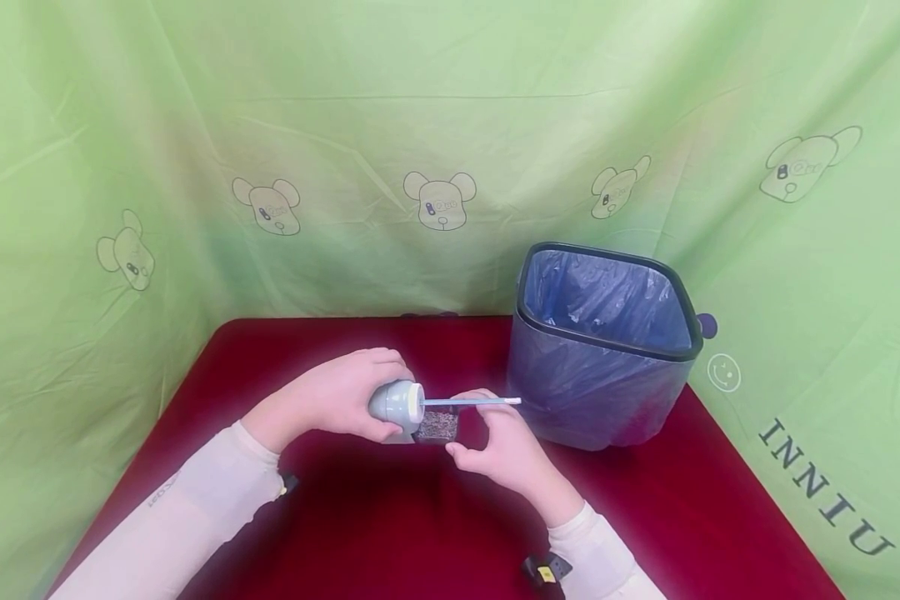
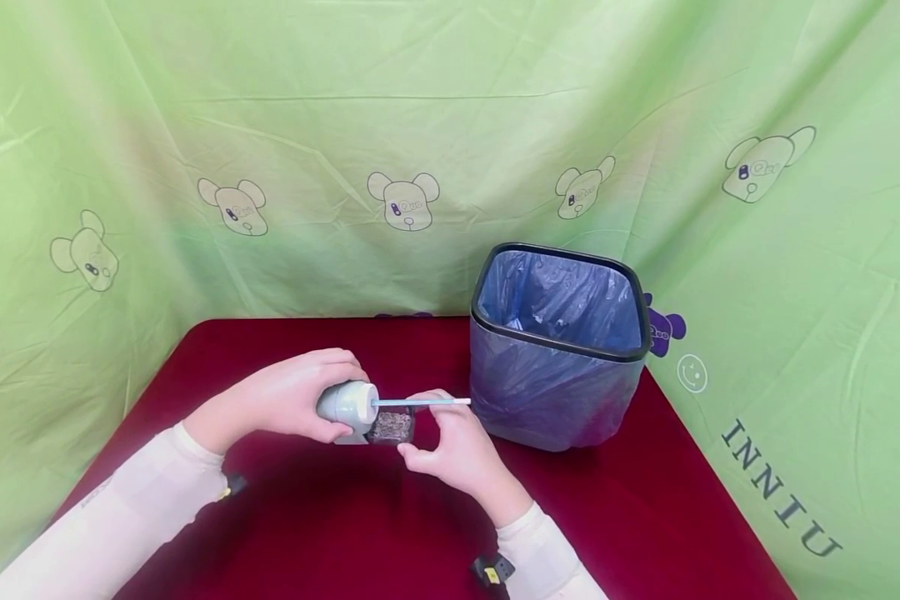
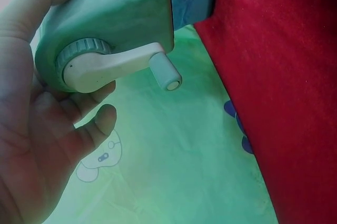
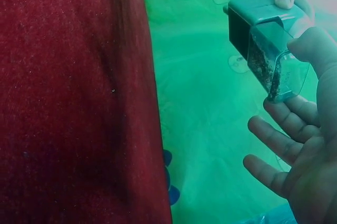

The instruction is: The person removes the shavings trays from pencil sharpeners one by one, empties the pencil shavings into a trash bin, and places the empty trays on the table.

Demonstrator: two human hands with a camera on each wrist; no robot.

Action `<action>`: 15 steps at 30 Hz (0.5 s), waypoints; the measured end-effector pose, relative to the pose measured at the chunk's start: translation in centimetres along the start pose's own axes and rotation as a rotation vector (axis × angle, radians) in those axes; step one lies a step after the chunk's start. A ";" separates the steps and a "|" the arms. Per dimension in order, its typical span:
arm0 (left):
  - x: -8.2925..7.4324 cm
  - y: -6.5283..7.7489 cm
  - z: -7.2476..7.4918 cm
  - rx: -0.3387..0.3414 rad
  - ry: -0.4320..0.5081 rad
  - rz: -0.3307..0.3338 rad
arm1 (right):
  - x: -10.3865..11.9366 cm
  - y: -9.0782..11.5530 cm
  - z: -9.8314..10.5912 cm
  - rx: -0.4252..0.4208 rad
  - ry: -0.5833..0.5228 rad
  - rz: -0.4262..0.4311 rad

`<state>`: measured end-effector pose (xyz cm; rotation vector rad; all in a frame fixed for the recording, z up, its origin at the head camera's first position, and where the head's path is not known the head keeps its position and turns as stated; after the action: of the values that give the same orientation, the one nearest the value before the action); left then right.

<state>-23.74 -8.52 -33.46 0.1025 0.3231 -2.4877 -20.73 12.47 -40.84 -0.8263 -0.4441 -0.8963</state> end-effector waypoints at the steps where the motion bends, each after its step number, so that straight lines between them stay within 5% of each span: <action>1: 0.0 0.0 0.0 0.001 0.002 0.002 | 0.0 0.0 0.0 0.000 0.002 0.000; 15: 0.2 -0.1 0.0 0.015 0.001 0.030 | 0.1 0.3 0.0 0.008 0.078 -0.004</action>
<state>-23.92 -8.60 -33.46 0.1141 0.3012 -2.4611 -20.46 12.55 -40.89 -0.7809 -0.3809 -0.9264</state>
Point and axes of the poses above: each hand's wrist, its own y-axis away from the middle knuckle, its own z-axis out of the back of the hand, x = y × z, the point moved 6 cm from there along -y, towards the middle knuckle, and after that the axes turned 3 degrees about -y, right-handed, at the moved point
